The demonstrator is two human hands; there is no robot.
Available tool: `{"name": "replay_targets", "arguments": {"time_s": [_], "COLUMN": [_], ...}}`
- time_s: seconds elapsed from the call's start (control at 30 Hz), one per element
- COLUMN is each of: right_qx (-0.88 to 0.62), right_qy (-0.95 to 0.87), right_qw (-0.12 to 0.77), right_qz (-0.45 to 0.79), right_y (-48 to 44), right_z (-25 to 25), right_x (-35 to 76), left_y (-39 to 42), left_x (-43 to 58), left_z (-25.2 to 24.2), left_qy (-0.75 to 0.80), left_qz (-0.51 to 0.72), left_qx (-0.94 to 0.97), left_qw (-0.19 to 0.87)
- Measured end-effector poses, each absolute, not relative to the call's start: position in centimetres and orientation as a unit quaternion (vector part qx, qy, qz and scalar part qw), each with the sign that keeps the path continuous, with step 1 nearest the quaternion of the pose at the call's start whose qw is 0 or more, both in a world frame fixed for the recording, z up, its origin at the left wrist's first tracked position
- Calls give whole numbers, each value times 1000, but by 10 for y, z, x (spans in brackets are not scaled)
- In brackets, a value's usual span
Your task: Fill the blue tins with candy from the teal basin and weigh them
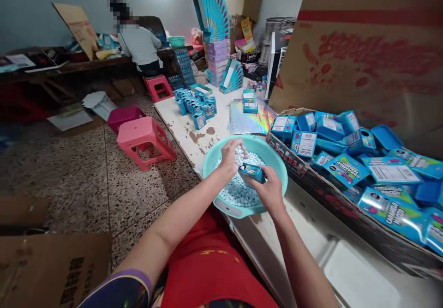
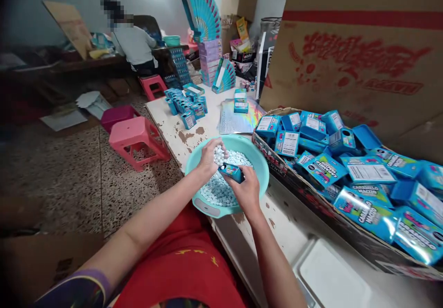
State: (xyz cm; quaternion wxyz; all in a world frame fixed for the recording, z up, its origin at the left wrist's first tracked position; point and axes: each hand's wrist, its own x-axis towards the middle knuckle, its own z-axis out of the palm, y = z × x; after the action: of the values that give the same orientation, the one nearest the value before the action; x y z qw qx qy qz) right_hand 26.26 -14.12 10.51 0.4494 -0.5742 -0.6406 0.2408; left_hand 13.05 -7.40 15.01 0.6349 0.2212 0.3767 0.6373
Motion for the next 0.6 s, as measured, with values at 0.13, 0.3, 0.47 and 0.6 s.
{"name": "replay_targets", "arguments": {"time_s": [0.13,0.3,0.47,0.6], "right_qx": [-580,-573,-577,-573], "right_qy": [-657,-673,-659,-661], "right_qw": [422,412,420,419], "right_qz": [230,223,236,241], "right_y": [-142,-139,-137,-141], "right_z": [107,109,109,109], "right_x": [262,261,265,265], "left_y": [-78,-78,-76,-81], "left_x": [134,127,130,132], "left_z": [143,142,141,146], "left_qy": [385,389,390,406], "left_qz": [638,629,634,638], "left_qx": [225,250,261,258], "left_qw": [628,625,614,602]}}
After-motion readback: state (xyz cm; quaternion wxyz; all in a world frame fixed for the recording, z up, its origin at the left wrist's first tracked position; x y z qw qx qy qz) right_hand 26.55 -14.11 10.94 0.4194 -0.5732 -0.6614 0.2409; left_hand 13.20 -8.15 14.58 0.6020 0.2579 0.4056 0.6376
